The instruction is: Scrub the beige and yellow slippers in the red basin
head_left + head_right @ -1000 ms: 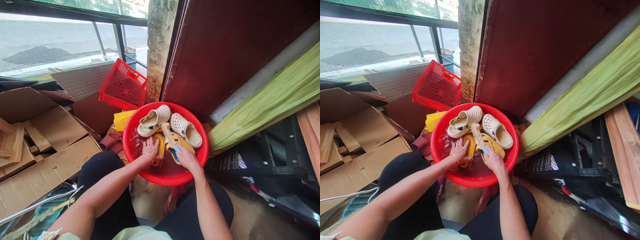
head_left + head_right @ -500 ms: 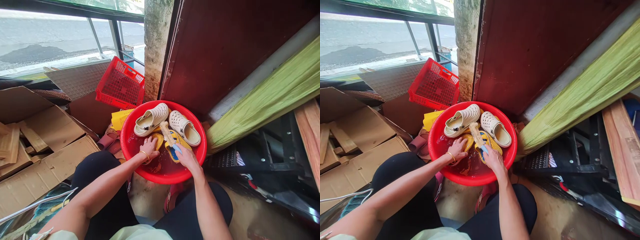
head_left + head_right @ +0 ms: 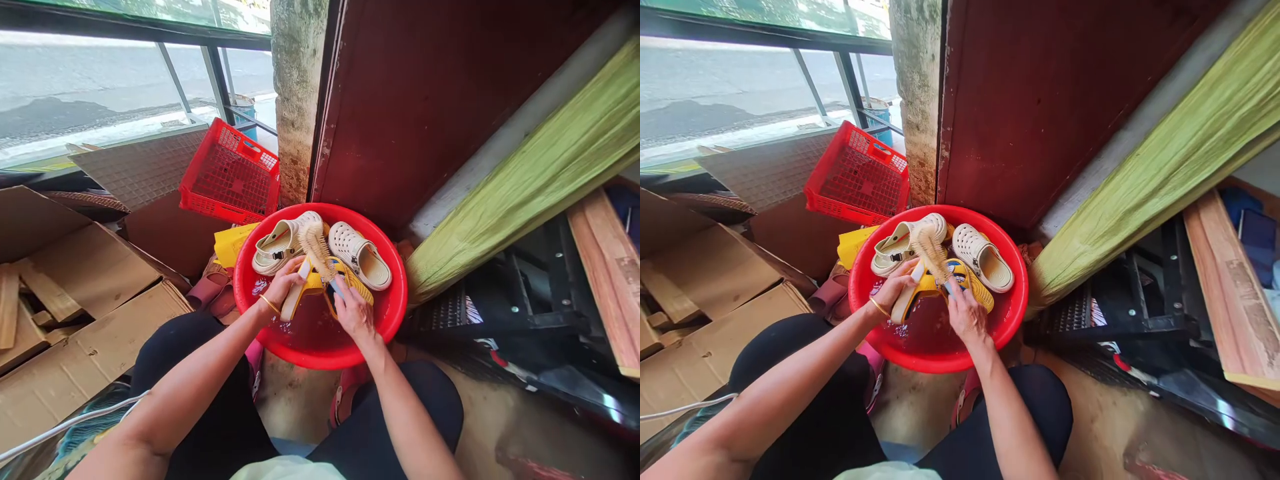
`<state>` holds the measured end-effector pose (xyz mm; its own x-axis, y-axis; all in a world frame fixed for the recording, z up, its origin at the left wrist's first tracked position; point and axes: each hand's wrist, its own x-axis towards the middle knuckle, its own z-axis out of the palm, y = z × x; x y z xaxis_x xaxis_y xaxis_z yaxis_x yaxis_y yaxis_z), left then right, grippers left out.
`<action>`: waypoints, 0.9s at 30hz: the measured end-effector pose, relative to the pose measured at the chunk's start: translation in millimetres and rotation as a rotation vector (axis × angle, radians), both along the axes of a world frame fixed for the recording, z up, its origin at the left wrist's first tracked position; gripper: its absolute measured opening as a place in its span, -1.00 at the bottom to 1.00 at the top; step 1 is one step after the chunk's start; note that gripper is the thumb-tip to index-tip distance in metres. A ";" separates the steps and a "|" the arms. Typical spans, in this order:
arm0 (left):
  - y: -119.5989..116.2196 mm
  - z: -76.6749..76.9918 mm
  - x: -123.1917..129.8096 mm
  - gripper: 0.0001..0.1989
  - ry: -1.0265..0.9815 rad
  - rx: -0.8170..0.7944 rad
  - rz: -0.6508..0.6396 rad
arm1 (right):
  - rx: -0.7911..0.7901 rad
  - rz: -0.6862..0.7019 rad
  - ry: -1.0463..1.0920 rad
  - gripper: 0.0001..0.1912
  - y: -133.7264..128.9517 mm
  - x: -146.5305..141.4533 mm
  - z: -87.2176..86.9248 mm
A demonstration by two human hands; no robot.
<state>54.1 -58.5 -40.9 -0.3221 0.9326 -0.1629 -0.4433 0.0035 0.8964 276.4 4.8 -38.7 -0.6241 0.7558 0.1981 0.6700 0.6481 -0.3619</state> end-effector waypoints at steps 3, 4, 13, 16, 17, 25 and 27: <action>-2.4 13.5 -11.5 -0.19 -0.121 0.003 0.036 | -0.040 -0.070 -0.027 -0.45 8.3 11.6 -1.8; -2.4 16.3 -13.9 -0.19 -0.149 0.007 0.033 | -0.044 -0.064 0.004 -0.45 9.1 13.7 -0.9; 1.8 7.6 -2.6 -0.25 -0.199 0.007 0.093 | -0.036 -0.017 -0.066 -0.44 -10.2 -4.7 14.6; 1.6 7.5 -3.6 -0.23 -0.142 -0.001 0.112 | -0.056 -0.070 -0.053 -0.45 -6.7 -2.5 18.2; 2.6 6.5 -2.9 -0.23 -0.114 0.006 0.125 | -0.053 -0.059 -0.022 -0.45 -8.4 -2.6 18.8; 12.2 -5.5 7.7 -0.25 -0.091 -0.016 0.217 | -0.060 0.027 -0.006 -0.44 -29.3 -19.8 15.7; 12.7 -4.3 5.5 -0.23 -0.120 -0.026 0.210 | -0.076 0.008 0.006 -0.44 -24.5 -17.6 16.2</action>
